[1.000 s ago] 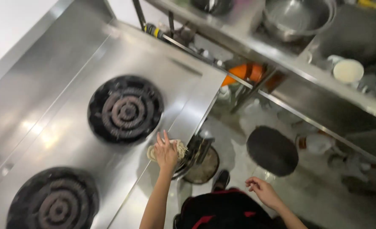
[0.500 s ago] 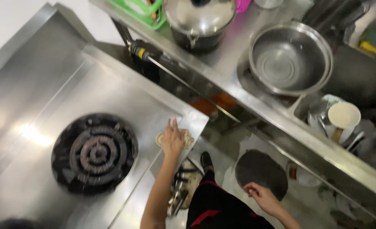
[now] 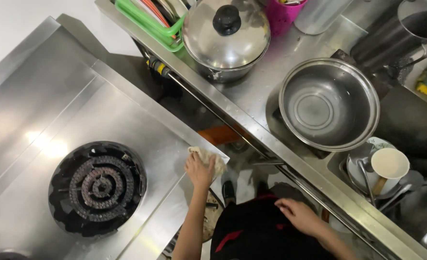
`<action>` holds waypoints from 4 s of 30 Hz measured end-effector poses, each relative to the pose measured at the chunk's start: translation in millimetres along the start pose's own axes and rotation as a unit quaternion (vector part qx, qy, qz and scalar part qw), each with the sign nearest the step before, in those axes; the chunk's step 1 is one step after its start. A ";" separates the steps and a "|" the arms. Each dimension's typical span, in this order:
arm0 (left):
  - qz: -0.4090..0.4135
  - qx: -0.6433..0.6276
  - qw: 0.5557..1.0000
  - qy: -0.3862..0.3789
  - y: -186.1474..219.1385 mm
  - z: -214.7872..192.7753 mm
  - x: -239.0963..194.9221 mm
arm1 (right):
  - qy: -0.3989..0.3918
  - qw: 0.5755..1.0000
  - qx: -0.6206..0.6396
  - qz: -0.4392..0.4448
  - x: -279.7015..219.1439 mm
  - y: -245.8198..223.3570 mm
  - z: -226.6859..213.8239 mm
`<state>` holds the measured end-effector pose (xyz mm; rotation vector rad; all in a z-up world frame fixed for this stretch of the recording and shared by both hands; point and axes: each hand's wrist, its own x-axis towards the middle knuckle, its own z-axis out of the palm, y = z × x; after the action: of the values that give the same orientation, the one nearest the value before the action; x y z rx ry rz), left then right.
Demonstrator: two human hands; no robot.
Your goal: Cleaning a commercial gas stove and the surrounding stainless steel surfaces using a wet cloth.
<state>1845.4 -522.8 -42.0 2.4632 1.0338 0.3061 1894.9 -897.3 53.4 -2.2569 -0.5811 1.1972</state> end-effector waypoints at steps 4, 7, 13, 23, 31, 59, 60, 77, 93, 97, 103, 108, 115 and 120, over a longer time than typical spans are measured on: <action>-0.034 0.005 0.999 0.033 -19.2 32.7 20.7 | -0.033 0.999 0.009 -0.026 3.5 -30.2 -48.4; 0.016 0.108 0.990 0.092 -63.7 76.9 41.1 | -0.046 0.991 -0.029 -0.124 7.3 -44.7 -75.5; -0.008 -0.069 0.996 -0.054 109.2 -65.3 45.1 | -0.094 0.974 0.103 -0.178 17.4 -39.3 -149.1; 0.218 -0.169 0.951 -0.139 401.5 -56.6 39.6 | 0.200 0.938 0.194 -0.208 106.4 -8.2 -305.7; 0.268 0.207 0.919 -0.203 407.9 72.7 70.1 | 0.285 0.892 -0.285 -0.205 122.3 10.4 -344.4; 0.165 -0.114 0.956 -0.214 383.0 150.0 125.8 | 0.241 0.890 -0.367 -0.123 212.1 58.0 -331.9; 0.158 -0.204 0.941 -0.220 382.5 146.1 122.8 | 0.229 0.887 -0.389 -0.093 186.6 35.3 -340.5; 0.296 -0.473 0.795 -0.238 494.1 -80.5 110.2 | -0.010 0.920 0.234 -0.316 123.3 7.0 -433.9; 0.334 0.244 0.871 -0.266 399.4 111.5 81.6 | 0.255 0.881 -0.319 -0.238 224.0 63.8 -313.0; 0.299 0.289 0.850 -0.323 413.8 84.7 76.1 | 0.278 0.825 -0.370 -0.324 266.2 98.0 -307.2; 0.286 0.223 0.859 -0.362 410.6 76.6 93.6 | 0.224 0.911 -0.296 -0.179 251.7 91.9 -319.4; 0.382 -0.094 0.862 -0.320 407.7 69.5 118.4 | 0.060 0.980 0.082 -0.172 201.9 63.3 -367.3; 0.306 -0.230 0.871 -0.307 466.8 -45.9 95.8 | 0.108 0.944 0.149 -0.273 45.8 -58.3 -451.2; 0.353 -0.207 0.868 -0.281 426.2 -12.6 106.6 | 0.128 0.899 0.307 -0.287 -11.3 -97.3 -475.4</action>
<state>2178.7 -705.8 178.4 2.2088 -0.1891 0.0062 2278.3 -942.6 347.5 -1.5135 -0.5997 0.6428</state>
